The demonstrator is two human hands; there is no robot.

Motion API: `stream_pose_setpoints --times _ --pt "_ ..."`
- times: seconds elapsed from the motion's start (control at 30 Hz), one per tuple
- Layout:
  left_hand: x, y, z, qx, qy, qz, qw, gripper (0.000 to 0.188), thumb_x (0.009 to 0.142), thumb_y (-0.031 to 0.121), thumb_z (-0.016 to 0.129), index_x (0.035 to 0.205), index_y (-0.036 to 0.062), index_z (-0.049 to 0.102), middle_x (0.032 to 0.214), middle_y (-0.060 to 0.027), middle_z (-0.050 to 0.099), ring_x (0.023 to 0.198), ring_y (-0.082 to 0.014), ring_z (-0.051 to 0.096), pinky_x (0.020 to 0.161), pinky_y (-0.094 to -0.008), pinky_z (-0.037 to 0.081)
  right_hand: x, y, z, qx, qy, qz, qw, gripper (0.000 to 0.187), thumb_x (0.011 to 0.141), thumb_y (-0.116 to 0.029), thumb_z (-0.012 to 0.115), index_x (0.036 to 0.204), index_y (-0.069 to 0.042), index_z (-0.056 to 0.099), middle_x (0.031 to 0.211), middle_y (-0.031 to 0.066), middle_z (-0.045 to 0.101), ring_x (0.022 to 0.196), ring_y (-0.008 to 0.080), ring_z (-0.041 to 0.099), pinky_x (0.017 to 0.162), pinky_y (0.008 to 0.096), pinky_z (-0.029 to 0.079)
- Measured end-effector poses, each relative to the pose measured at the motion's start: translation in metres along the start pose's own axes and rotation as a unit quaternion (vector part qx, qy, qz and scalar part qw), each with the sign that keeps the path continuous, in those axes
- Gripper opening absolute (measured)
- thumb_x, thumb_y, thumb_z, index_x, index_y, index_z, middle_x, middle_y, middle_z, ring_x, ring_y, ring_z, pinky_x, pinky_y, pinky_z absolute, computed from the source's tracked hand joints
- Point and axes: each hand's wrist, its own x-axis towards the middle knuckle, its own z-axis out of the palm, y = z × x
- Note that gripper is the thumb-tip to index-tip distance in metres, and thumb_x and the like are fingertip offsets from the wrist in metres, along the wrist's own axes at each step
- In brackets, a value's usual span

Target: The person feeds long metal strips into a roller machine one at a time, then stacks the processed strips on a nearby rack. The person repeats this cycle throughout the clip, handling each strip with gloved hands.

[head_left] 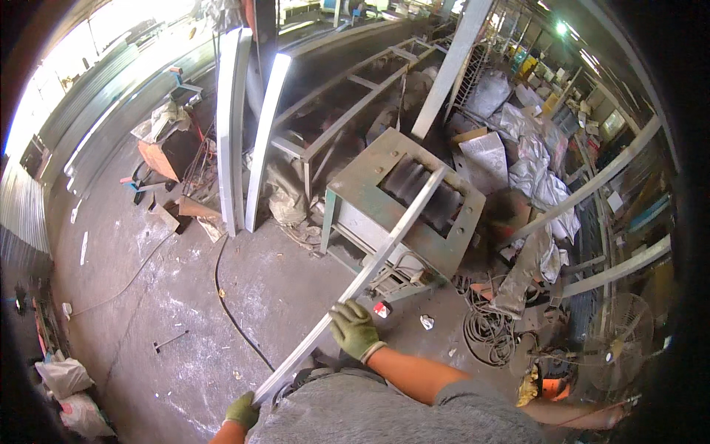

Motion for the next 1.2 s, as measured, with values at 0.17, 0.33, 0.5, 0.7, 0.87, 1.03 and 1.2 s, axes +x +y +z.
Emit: stream_pose_setpoints --times 0.17,0.33,0.5,0.7,0.87,1.03,1.2 --pt "-0.053 -0.069 0.010 -0.027 -0.032 -0.032 0.999 0.047 0.098 0.036 0.076 0.138 0.0129 0.065 0.120 -0.0262 0.078 0.113 -0.0520 0.075 0.091 -0.0606 0.060 -0.016 -0.020 0.014 0.058 -0.065 -0.140 0.986 0.040 0.099 -0.031 0.073 0.131 -0.008 0.081 0.141 0.0103 0.077 0.132 0.0322 0.068 0.114 0.0495 0.055" --pt "-0.069 -0.087 0.009 -0.050 0.019 -0.005 0.999 0.040 0.098 0.028 0.072 0.134 0.0105 0.067 0.119 -0.0274 0.078 0.115 -0.0527 0.073 0.093 -0.0583 0.060 -0.008 -0.004 0.024 0.115 -0.091 -0.216 0.965 0.046 0.095 -0.033 0.076 0.134 -0.008 0.080 0.145 0.0095 0.076 0.128 0.0308 0.070 0.113 0.0482 0.056" --pt "0.032 0.013 -0.007 -0.120 -0.020 -0.022 0.992 0.050 0.101 0.031 0.078 0.146 0.0129 0.070 0.125 -0.0244 0.081 0.118 -0.0473 0.077 0.098 -0.0556 0.061 0.026 0.062 0.000 0.037 -0.035 -0.039 0.998 0.035 0.100 -0.023 0.072 0.131 -0.006 0.078 0.149 0.0170 0.071 0.138 0.0402 0.063 0.121 0.0551 0.050" --pt "0.148 0.223 -0.081 -0.296 -0.007 0.038 0.955 0.044 0.097 0.027 0.086 0.136 0.0093 0.077 0.117 -0.0190 0.083 0.107 -0.0266 0.081 0.096 -0.0405 0.063 0.129 0.218 -0.050 -0.037 0.135 0.106 0.984 0.026 0.105 -0.015 0.066 0.125 0.000 0.073 0.142 0.0203 0.069 0.145 0.0481 0.057 0.125 0.0553 0.046" --pt "0.180 0.311 -0.140 -0.381 -0.069 0.058 0.920 0.049 0.101 0.031 0.086 0.139 0.0025 0.076 0.123 -0.0150 0.085 0.109 -0.0223 0.081 0.094 -0.0384 0.062 0.180 0.303 -0.053 -0.124 0.080 0.136 0.980 0.029 0.104 -0.028 0.068 0.122 -0.007 0.077 0.141 0.0139 0.073 0.146 0.0406 0.059 0.126 0.0555 0.043" --pt "0.224 0.376 -0.179 -0.177 -0.054 0.006 0.983 0.071 0.110 0.070 0.057 0.130 0.0059 0.079 0.117 -0.0256 0.082 0.113 -0.0461 0.078 0.097 -0.0529 0.059 0.200 0.356 -0.057 -0.178 0.106 0.151 0.967 0.029 0.109 -0.030 0.063 0.125 -0.009 0.076 0.141 0.0144 0.074 0.143 0.0404 0.062 0.126 0.0547 0.044" --pt "0.242 0.395 -0.165 -0.161 -0.018 0.060 0.985 0.067 0.111 0.070 0.057 0.121 0.0071 0.079 0.111 -0.0289 0.080 0.109 -0.0513 0.076 0.092 -0.0550 0.059 0.212 0.379 -0.069 -0.200 0.114 0.128 0.965 0.028 0.110 -0.030 0.063 0.125 -0.010 0.075 0.141 0.0145 0.074 0.142 0.0407 0.062 0.124 0.0549 0.046"
